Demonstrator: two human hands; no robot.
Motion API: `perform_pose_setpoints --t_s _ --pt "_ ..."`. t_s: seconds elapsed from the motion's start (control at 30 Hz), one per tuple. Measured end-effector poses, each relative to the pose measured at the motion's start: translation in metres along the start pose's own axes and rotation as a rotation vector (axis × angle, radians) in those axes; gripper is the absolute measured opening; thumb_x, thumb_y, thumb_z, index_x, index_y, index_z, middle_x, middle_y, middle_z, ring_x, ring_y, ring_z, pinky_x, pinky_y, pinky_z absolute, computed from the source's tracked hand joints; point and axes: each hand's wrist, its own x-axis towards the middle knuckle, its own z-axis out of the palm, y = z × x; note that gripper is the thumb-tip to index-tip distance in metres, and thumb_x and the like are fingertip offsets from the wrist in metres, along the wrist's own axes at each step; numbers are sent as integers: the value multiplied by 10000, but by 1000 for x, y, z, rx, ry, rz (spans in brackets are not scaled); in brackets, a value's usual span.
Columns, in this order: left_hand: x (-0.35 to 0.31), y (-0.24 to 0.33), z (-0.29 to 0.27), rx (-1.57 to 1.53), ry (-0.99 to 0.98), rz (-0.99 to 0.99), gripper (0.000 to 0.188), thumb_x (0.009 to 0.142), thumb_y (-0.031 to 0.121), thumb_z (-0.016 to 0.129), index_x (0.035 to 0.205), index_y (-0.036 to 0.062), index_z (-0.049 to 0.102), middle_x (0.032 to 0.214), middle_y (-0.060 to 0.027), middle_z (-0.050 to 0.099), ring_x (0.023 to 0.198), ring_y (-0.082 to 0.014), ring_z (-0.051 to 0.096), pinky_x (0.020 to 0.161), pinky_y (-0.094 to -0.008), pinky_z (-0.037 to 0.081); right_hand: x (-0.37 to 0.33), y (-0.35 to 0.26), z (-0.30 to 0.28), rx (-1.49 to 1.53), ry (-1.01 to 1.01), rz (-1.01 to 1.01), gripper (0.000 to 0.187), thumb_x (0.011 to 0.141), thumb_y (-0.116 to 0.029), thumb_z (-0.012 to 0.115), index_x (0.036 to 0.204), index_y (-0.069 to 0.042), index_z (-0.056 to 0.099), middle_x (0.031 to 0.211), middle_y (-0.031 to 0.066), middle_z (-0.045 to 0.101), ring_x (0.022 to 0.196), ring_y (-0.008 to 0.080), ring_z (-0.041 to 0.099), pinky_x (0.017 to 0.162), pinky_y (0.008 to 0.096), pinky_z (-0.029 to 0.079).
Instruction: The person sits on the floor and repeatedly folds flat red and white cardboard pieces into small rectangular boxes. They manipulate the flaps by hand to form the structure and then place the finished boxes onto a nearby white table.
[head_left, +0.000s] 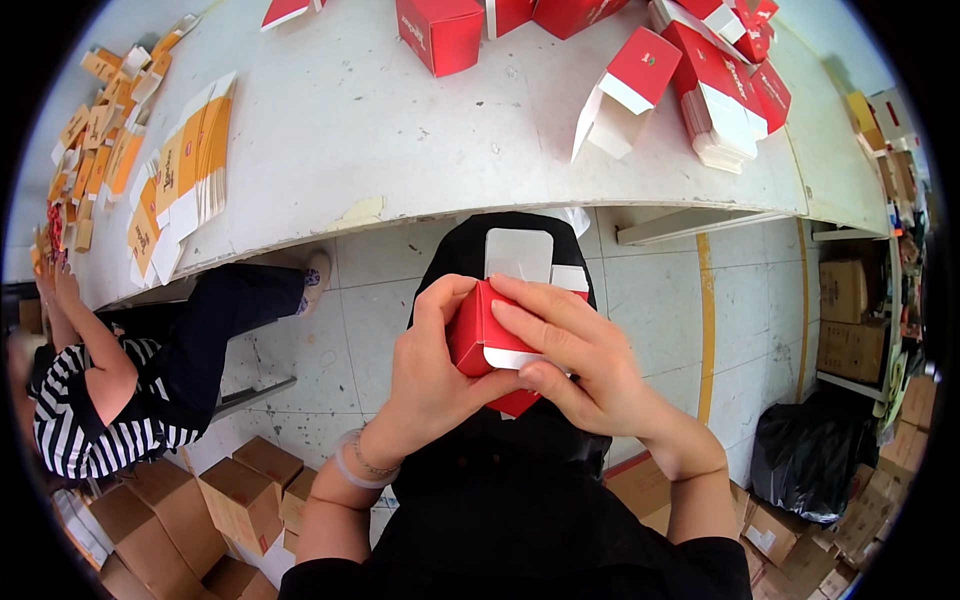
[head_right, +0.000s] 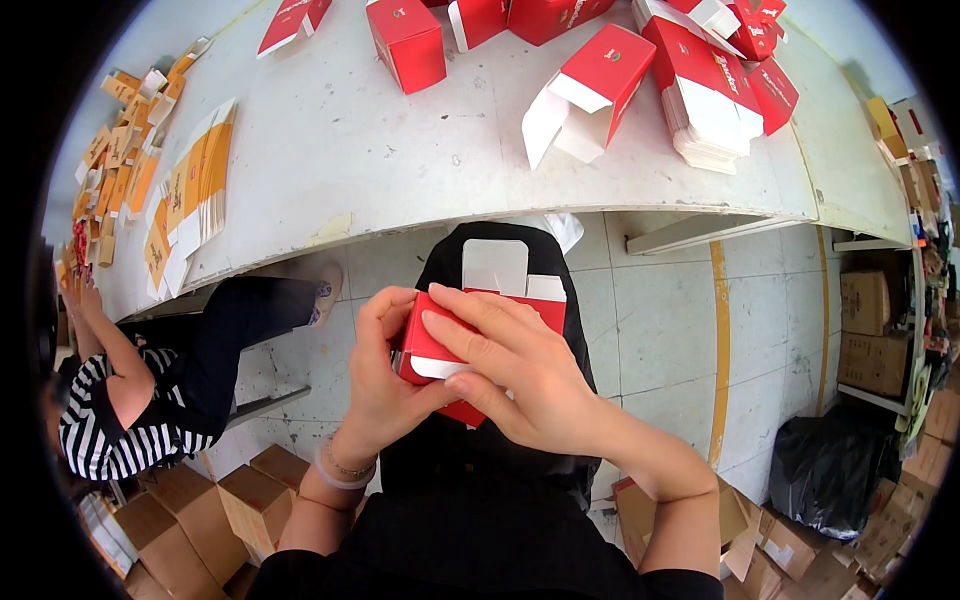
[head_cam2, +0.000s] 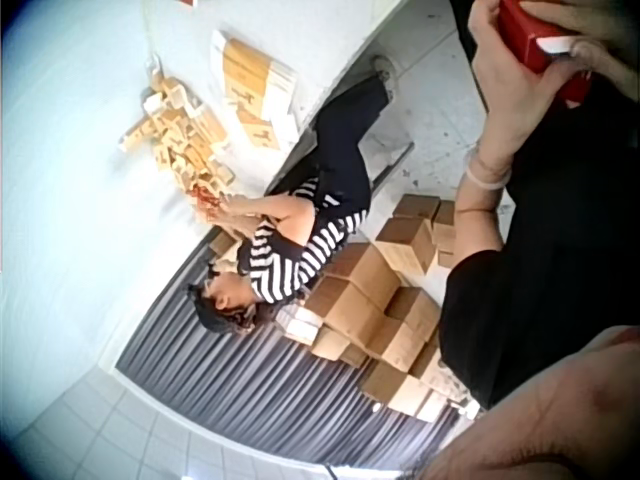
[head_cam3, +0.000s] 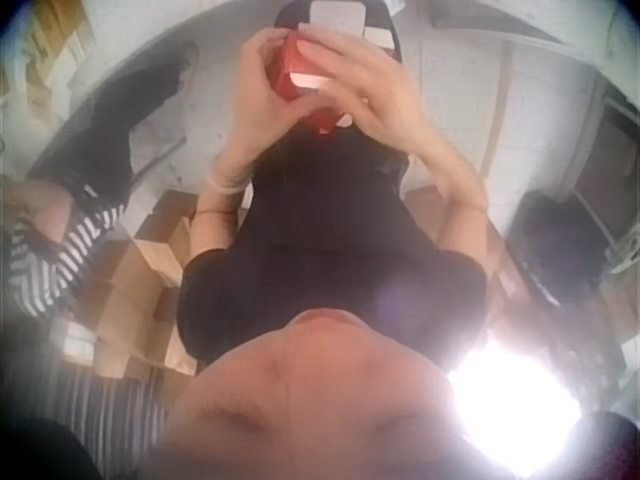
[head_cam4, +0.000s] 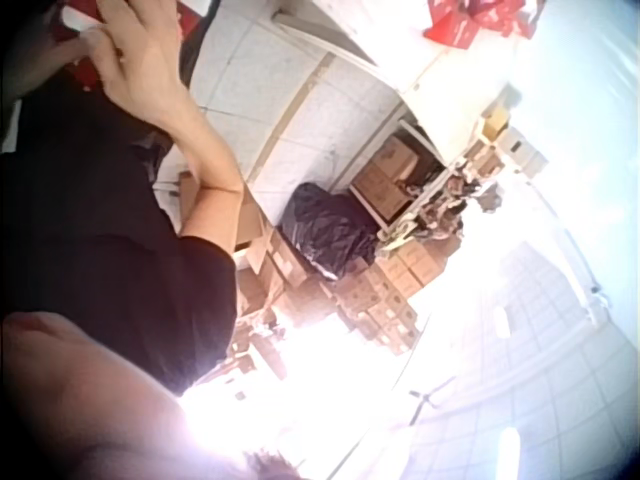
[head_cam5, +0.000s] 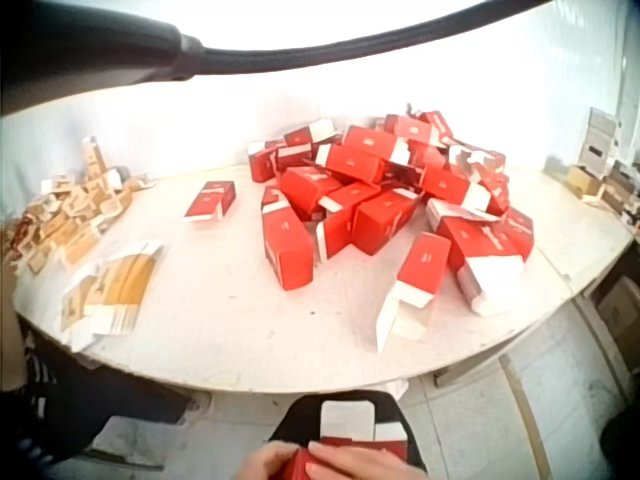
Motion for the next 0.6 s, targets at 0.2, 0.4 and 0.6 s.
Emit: perform_pose_setpoints --t_s 0.2,0.4,0.6 --pt "-3 -6 2 -42 -22 -12 884 619 295 919 1257 2 383 1065 -172 618 954 -271 664 782 -333 551 -4 8 5 209 78 150 311 881 -43 625 1190 -7 643 1252 163 620 1093 308 625 911 363 502" --pt "-1 -4 3 23 23 -31 894 612 278 921 1266 7 375 1050 -179 619 935 -287 669 766 -338 555 3 6 -2 68 -169 74 447 921 -99 584 1354 -23 505 1435 179 452 1292 351 454 1036 405 402" --pt "-3 0 -1 -33 -50 -239 967 624 248 914 1344 29 307 1077 -173 613 956 -270 656 800 -342 544 -4 6 4 -64 -293 -33 571 923 -179 581 1415 25 375 1523 178 301 1320 407 372 1058 433 364"
